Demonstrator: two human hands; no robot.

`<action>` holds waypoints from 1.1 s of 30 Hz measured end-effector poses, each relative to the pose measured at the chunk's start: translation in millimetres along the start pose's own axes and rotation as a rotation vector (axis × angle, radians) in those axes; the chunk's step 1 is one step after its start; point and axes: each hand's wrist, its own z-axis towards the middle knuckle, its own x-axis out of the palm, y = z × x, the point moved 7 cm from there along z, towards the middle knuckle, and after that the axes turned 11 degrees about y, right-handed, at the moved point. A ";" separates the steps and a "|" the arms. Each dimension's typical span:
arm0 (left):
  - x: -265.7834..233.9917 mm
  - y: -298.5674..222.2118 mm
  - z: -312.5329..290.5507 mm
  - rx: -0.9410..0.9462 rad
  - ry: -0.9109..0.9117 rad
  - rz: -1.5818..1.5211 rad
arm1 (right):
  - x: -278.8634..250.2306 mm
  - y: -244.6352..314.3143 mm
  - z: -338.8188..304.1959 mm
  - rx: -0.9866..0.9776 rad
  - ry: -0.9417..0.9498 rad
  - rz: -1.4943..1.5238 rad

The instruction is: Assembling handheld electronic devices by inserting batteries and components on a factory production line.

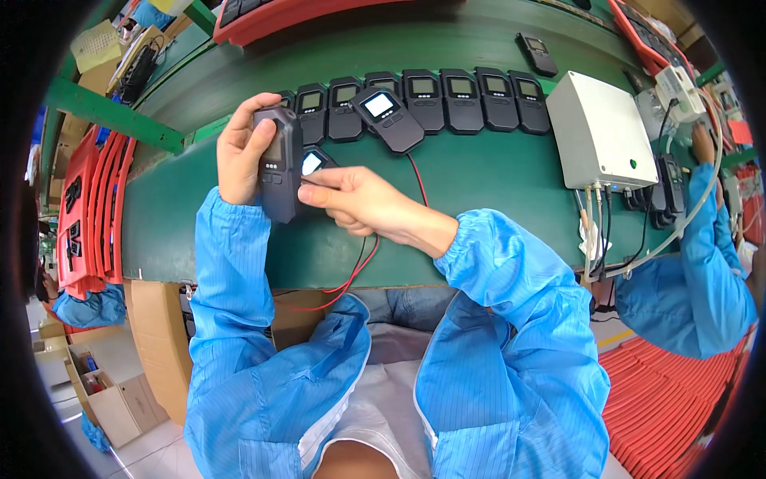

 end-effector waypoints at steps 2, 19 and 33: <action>3.8 -14.6 5.9 -0.004 0.031 0.208 | -7.9 1.6 -3.0 -0.007 -0.122 -0.020; -168.0 124.6 176.7 -0.074 -0.277 0.980 | -2.6 24.2 -10.1 -0.585 -0.452 -1.305; -98.4 72.3 22.8 -0.195 -0.099 1.441 | -18.5 48.2 -15.1 -0.580 -0.569 -1.307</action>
